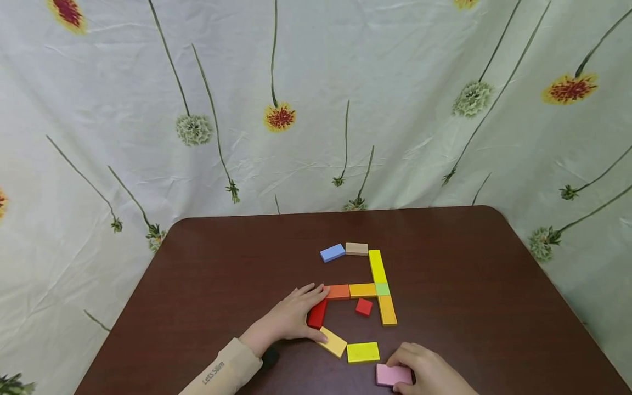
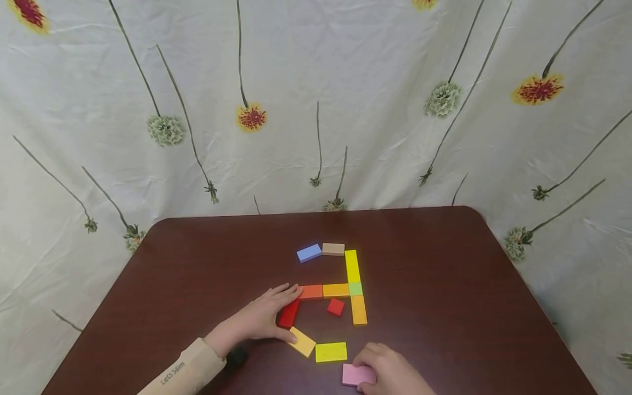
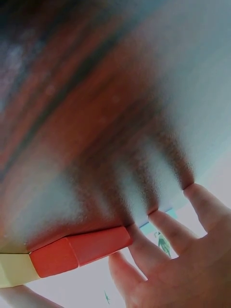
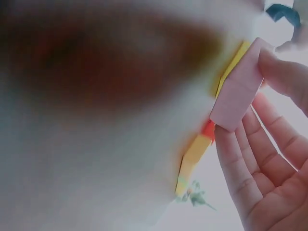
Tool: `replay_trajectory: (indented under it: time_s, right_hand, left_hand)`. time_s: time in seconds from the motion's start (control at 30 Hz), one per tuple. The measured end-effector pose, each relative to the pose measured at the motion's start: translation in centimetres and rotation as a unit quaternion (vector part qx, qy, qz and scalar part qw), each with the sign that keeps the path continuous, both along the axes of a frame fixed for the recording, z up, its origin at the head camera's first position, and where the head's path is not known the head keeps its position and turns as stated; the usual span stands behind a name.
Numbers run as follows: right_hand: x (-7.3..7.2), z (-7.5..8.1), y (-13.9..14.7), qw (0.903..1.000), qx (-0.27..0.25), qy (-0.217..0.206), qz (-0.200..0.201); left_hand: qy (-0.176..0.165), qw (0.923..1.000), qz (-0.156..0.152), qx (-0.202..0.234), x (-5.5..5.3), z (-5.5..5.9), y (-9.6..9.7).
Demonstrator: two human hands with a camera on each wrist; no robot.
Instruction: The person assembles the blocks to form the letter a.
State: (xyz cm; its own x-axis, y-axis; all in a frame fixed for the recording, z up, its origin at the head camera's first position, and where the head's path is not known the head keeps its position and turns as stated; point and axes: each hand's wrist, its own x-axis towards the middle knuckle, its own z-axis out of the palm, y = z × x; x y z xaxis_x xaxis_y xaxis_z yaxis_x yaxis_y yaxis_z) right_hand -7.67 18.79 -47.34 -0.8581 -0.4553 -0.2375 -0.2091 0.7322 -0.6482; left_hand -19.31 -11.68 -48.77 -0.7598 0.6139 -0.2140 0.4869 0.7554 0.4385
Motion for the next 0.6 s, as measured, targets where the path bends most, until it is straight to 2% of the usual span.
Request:
replay_trajectory:
  time_s: [0.13, 0.27, 0.37, 0.43, 0.6]
  right_hand:
    - [-0.2, 0.2, 1.0, 0.9963, 0.030, 0.072, -0.036]
    - [-0.8, 0.0, 1.7, 0.9850, 0.031, 0.159, -0.059]
    - [-1.2, -0.2, 1.8, 0.9815, 0.038, 0.170, -0.078]
    - [-1.4, -0.4, 1.8, 0.9821, 0.044, 0.163, -0.082]
    - [-1.6, -1.0, 2.0, 0.9826, 0.033, 0.171, -0.064]
  left_hand:
    - [0.001, 1.0000, 0.000, 0.001, -0.1, -0.1, 0.0]
    - [0.001, 1.0000, -0.001, 0.003, -0.1, -0.1, -0.1]
    - [0.001, 1.0000, -0.001, 0.004, 0.0, 0.1, -0.1]
    - [0.001, 1.0000, -0.002, 0.005, 0.0, 0.1, 0.0]
    - [0.000, 1.0000, -0.001, 0.000, 0.1, 0.2, 0.1]
